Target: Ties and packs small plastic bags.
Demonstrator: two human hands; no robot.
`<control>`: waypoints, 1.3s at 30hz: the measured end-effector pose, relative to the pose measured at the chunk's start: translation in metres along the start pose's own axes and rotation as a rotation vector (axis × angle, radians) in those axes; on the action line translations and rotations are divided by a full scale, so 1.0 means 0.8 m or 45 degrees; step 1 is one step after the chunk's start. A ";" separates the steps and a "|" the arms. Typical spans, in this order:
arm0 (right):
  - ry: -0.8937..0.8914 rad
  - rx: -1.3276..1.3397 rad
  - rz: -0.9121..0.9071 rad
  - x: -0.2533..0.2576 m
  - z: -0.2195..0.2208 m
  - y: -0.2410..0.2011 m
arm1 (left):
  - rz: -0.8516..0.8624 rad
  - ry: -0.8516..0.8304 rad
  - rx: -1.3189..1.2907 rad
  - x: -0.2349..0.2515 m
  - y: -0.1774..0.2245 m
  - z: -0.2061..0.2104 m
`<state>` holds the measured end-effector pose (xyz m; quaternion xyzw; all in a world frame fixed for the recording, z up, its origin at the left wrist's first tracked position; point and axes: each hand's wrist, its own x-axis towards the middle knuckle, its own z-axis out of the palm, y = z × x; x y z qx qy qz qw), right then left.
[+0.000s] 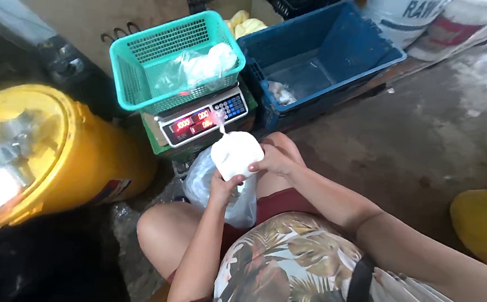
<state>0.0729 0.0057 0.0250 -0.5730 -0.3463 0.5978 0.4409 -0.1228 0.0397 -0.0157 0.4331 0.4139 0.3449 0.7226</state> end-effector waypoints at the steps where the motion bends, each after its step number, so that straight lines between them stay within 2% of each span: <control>1: 0.000 -0.023 0.018 0.000 -0.002 -0.005 | -0.018 -0.006 -0.010 0.001 -0.002 0.003; 4: 0.032 -0.112 0.052 0.006 -0.021 -0.024 | -0.010 -0.112 0.075 0.011 -0.012 -0.001; 6: 0.127 -0.105 -0.005 0.019 -0.050 -0.032 | 0.018 -0.164 0.170 0.020 -0.022 -0.011; 9: 0.421 0.074 -0.221 0.045 -0.103 -0.052 | -0.049 -0.097 0.272 0.028 -0.024 -0.022; 12: 0.758 0.047 -0.269 0.067 -0.161 -0.104 | -0.127 0.035 0.347 0.037 -0.023 -0.023; 14: 0.948 -0.076 -0.231 0.099 -0.207 -0.114 | -0.178 0.089 0.394 0.044 -0.029 -0.024; 17: 1.051 -0.257 0.005 0.151 -0.262 -0.111 | -0.241 0.082 0.480 0.051 -0.039 -0.024; 20: 1.007 -0.277 0.234 0.197 -0.296 -0.084 | -0.297 0.023 0.541 0.054 -0.041 -0.023; 23: 0.881 -0.333 0.343 0.237 -0.307 -0.045 | -0.338 -0.007 0.579 0.057 -0.040 -0.025; 26: 0.633 -0.919 0.453 0.265 -0.301 -0.008 | -0.412 -0.005 0.607 0.060 -0.040 -0.026; 28: 0.394 -1.265 0.648 0.251 -0.270 -0.040 | -0.440 -0.013 0.623 0.061 -0.042 -0.027; 29: 0.229 -1.351 0.772 0.238 -0.257 -0.067 | -0.446 -0.022 0.632 0.062 -0.042 -0.027; 30: 0.197 -1.381 0.789 0.235 -0.259 -0.069 | -0.453 -0.034 0.641 0.063 -0.042 -0.027; 32: 0.521 -1.324 0.554 0.260 -0.292 -0.017 | -0.460 -0.058 0.666 0.063 -0.038 -0.026; 33: 0.571 -1.288 0.523 0.270 -0.302 -0.016 | -0.461 -0.067 0.675 0.063 -0.036 -0.025; 35: 0.650 -1.275 0.399 0.269 -0.296 -0.054 | -0.454 -0.090 0.689 0.061 -0.033 -0.024; 37: 0.763 -1.163 0.096 0.254 -0.260 -0.118 | -0.444 -0.117 0.705 0.059 -0.032 -0.023; 39: 0.686 -1.152 -0.302 0.237 -0.204 -0.192 | -0.427 -0.154 0.719 0.059 -0.031 -0.021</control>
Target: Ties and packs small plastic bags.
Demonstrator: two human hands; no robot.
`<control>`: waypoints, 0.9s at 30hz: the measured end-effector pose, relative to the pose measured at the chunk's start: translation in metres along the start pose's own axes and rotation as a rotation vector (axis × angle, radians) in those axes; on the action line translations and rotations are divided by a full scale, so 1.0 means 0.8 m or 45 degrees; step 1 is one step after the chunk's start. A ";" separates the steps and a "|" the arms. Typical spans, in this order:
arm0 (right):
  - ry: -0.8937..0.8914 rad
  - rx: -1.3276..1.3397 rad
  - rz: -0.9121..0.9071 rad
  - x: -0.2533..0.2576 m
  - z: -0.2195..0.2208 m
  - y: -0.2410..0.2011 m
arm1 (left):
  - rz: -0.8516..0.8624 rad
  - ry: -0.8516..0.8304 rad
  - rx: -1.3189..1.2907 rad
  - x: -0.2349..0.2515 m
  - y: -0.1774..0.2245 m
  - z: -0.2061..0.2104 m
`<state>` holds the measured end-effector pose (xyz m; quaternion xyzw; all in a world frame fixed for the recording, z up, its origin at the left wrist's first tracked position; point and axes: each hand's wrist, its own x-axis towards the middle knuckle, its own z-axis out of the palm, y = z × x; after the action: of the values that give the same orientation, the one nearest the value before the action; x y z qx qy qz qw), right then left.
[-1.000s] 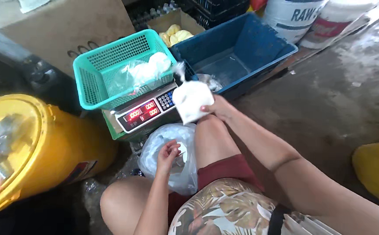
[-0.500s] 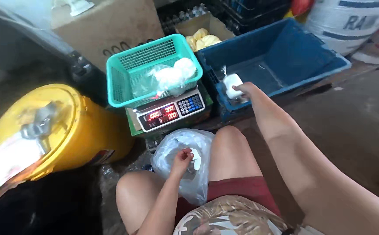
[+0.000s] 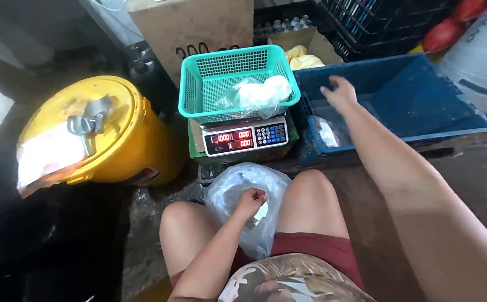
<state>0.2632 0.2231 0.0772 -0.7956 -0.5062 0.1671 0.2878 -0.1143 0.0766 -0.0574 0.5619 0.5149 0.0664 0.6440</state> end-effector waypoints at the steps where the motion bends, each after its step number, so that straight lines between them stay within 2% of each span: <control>1: 0.002 0.013 -0.257 -0.002 -0.007 -0.039 | 0.013 -0.016 0.009 0.000 0.001 0.001; 3: -0.138 -0.103 -0.783 -0.016 -0.002 -0.116 | 0.041 -0.050 0.021 -0.002 0.004 0.002; 4: -0.235 -0.277 -0.977 -0.029 0.011 -0.153 | 0.059 -0.059 0.024 -0.003 0.005 0.003; 6: -0.383 -0.647 -1.153 -0.058 0.045 -0.218 | 0.103 -0.066 0.042 -0.004 0.005 0.003; 8: -0.398 -0.840 -1.144 -0.074 0.074 -0.258 | 0.144 -0.067 0.052 -0.009 0.007 0.000; 10: -0.282 -0.912 -1.035 -0.072 0.087 -0.286 | 0.177 -0.064 0.053 -0.017 0.009 -0.004; 16: -0.022 -0.763 -0.436 -0.035 0.046 -0.342 | 0.250 -0.082 0.088 -0.044 0.016 -0.019; 18: 0.020 -0.712 -0.335 -0.027 0.036 -0.351 | 0.262 -0.044 0.071 -0.046 0.018 -0.023; 23: 0.098 -0.607 -0.422 -0.043 0.024 -0.379 | 0.318 0.044 -0.022 -0.050 0.022 -0.026; 27: 0.155 -0.516 -0.555 -0.080 -0.015 -0.398 | 0.483 0.242 -0.099 -0.066 0.035 -0.031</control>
<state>0.0167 0.2646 0.2844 -0.7181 -0.6698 -0.0510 0.1820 -0.1429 0.0677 -0.0002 0.6146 0.4554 0.2591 0.5897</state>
